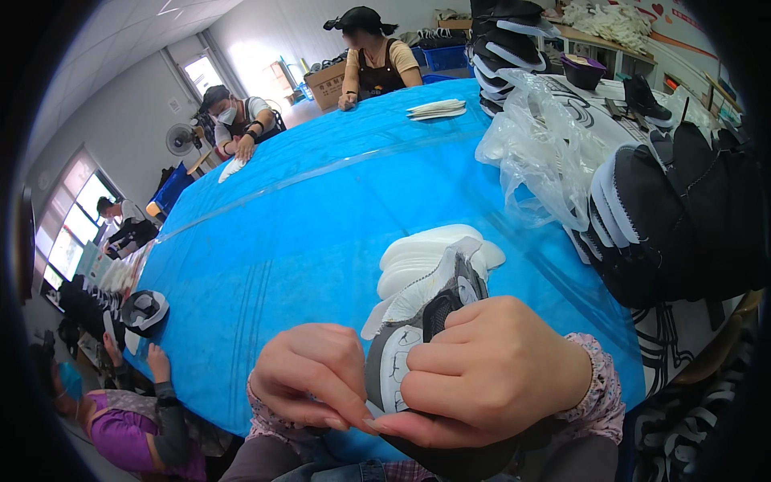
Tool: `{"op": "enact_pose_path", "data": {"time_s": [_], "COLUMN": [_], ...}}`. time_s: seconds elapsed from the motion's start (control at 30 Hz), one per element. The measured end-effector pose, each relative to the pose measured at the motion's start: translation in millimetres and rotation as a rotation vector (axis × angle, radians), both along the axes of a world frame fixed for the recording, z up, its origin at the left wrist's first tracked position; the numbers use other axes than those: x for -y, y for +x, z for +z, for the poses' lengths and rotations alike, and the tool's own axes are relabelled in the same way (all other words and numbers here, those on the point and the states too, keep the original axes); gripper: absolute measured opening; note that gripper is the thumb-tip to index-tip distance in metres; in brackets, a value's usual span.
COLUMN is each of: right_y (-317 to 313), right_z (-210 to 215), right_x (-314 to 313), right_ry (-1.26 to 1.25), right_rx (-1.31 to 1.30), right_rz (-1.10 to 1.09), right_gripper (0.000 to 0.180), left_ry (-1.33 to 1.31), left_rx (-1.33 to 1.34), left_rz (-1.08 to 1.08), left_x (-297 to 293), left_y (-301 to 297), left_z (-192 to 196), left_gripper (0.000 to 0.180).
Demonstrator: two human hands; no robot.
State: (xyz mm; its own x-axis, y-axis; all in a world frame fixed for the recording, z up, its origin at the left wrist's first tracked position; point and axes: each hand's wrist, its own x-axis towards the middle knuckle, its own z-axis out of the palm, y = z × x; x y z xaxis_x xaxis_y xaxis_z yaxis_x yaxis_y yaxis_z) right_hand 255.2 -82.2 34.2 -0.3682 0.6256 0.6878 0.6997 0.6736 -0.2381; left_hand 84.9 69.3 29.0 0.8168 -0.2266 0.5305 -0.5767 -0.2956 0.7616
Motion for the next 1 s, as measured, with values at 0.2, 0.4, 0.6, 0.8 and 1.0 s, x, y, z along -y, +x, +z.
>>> {"op": "enact_pose_path", "data": {"time_s": [0.2,0.4,0.6,0.8,1.0], "right_y": [0.2,-0.4,-1.1,-1.2,0.5], "right_z": [0.5,-0.9,-1.3,-1.0,-0.2], "right_x": [-0.7,-2.5,-2.8,-1.6,-2.0], "right_ry": [0.005,0.008,0.0,0.001,-0.009], "right_rx": [0.015,0.012,0.006,0.006,0.028], "right_rz": [-0.027,-0.025,-0.025,-0.033,-0.053], "right_gripper": [0.039,0.04,0.04,0.04,0.04], "left_ry": [-0.022,-0.029,-0.02,-0.018,-0.006], "left_rx": [0.032,-0.001,0.015,0.015,0.123], "left_rz": [0.008,0.004,-0.01,-0.006,-0.049], "left_x": [0.9,-0.3,-1.1,-0.5,7.9], "left_y": [3.0,2.2,3.4,3.8,2.7], "left_z": [-3.1,-4.4,-5.2,-5.2,-1.5], "left_gripper": [0.018,0.02,0.02,0.019,0.018]}}
